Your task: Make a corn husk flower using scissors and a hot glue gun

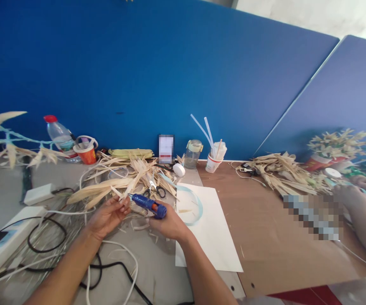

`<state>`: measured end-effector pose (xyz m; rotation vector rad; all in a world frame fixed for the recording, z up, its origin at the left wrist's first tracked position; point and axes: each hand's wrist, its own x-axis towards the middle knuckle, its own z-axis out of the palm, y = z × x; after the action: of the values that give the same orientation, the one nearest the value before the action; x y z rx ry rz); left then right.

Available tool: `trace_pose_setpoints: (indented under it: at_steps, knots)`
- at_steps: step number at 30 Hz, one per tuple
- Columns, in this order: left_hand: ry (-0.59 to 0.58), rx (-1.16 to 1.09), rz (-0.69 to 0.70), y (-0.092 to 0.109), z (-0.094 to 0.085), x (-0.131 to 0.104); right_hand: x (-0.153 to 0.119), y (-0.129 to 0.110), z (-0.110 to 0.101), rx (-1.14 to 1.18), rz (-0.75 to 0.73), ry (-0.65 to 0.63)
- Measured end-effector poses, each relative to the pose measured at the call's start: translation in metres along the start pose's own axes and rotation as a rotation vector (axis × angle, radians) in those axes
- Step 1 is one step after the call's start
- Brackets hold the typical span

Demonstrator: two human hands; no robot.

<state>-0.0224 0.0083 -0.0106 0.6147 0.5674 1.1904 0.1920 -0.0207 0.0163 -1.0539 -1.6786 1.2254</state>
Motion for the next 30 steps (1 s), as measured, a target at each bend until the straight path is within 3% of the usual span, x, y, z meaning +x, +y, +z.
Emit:
trace_pose_setpoints:
  at_steps: [6, 10, 14, 22, 24, 28, 30]
  knots:
    - [-0.003, 0.036, 0.008, 0.0, 0.004, -0.003, 0.005, -0.004, 0.005, 0.113, 0.096, 0.121]
    - [-0.115, 0.102, 0.033, -0.005, 0.016, -0.009, 0.008, 0.002, 0.013, 0.247, 0.122, 0.212]
    - [-0.209, 0.165, 0.02, -0.009, 0.027, -0.014, 0.009, 0.008, 0.023, 0.353, 0.109, 0.189]
    - [-0.128, 0.084, -0.042, -0.012, 0.029, -0.014, 0.012, 0.011, 0.031, 0.257, 0.007, 0.178]
    - [-0.1, 0.04, -0.017, -0.011, 0.026, -0.013, 0.014, 0.012, 0.023, 0.223, 0.064, 0.276]
    - [-0.072, 0.001, 0.048, -0.004, 0.017, -0.008, 0.017, 0.015, -0.009, 0.292, 0.235, 0.64]
    - [-0.055, 0.073, 0.073, -0.001, 0.013, -0.005, 0.016, 0.013, -0.025, 0.429, 0.177, 0.691]
